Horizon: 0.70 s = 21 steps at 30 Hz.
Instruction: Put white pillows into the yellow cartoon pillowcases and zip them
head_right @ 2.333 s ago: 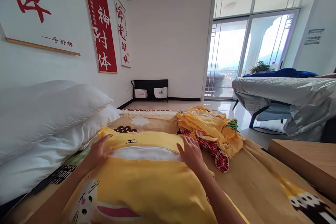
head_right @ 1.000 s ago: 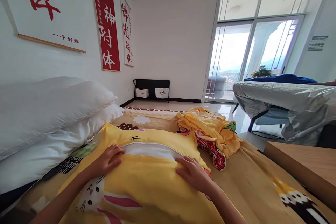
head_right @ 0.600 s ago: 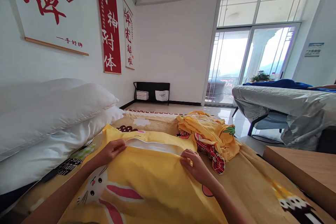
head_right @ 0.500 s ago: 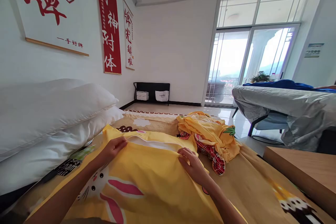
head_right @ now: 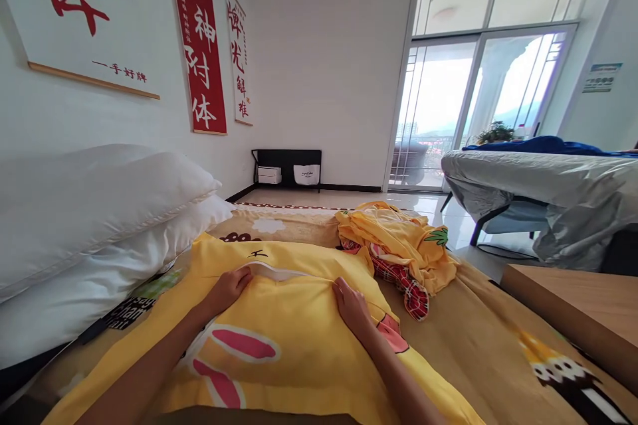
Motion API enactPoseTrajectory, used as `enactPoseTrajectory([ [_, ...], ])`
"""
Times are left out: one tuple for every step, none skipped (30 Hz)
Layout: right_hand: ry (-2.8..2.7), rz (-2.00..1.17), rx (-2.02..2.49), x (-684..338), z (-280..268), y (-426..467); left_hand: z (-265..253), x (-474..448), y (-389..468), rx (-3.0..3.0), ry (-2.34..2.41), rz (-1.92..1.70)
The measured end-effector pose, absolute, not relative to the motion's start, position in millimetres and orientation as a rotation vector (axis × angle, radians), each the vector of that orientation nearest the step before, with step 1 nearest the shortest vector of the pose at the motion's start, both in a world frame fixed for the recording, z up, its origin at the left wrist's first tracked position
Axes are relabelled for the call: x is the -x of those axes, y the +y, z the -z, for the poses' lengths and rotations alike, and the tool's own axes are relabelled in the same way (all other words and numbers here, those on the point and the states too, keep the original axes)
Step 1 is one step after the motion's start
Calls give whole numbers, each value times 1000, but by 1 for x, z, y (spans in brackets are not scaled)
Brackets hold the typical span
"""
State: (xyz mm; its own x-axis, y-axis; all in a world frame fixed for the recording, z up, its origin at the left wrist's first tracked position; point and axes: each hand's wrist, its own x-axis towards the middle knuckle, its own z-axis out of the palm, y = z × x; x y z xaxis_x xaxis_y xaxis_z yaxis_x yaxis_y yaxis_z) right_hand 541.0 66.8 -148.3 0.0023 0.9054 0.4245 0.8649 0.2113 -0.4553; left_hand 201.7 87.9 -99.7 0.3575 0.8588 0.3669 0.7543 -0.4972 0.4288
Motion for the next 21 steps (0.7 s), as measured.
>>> enactPoseTrajectory([
  [-1827,-73,1635,-542,149,64,100,-202,84,-2440,1499,-885],
  [-1808,-70,1625,-543,149,60,100,-202,81,-2464,1531,-938],
  [-1791,-69,1616,-543,149,57,99,-202,77,-2497,1562,-986],
  [-1774,-66,1611,-544,149,54,97,-202,75,-2535,1589,-1024],
  [-1758,-60,1604,-543,149,51,95,-202,73,-2562,1621,-1051],
  [-1745,-49,1593,-543,149,50,93,-202,72,-2569,1666,-1069],
  [-1735,-32,1582,-542,150,50,91,-202,71,-2557,1727,-1070],
  [-1728,-11,1578,-541,151,50,88,-203,72,-2536,1793,-1050],
  [-1728,14,1590,-540,151,51,84,-204,73,-2516,1855,-1004],
  [-1742,41,1618,-540,152,53,80,-205,74,-2509,1908,-929],
  [-1768,64,1657,-539,152,54,76,-206,75,-2515,1951,-836],
  [-1799,81,1700,-539,152,54,72,-208,77,-2534,1981,-735],
  [-1829,91,1733,-538,152,54,67,-210,79,-2556,1996,-645],
  [-1858,102,1749,-538,152,54,64,-212,80,-2572,2006,-576],
  [-1884,115,1744,-538,152,53,61,-213,82,-2578,2014,-538],
  [-1904,137,1722,-538,152,51,58,-214,83,-2577,2021,-534],
  [-1914,169,1697,-538,152,50,57,-214,84,-2570,2031,-551],
  [-1915,210,1678,-537,152,48,56,-214,84,-2559,2045,-577],
  [-1904,252,1669,-537,152,47,56,-214,84,-2551,2056,-619],
  [-1882,288,1672,-537,152,46,56,-212,83,-2549,2057,-683],
  [-1855,313,1684,-537,151,46,56,-211,81,-2555,2041,-773],
])
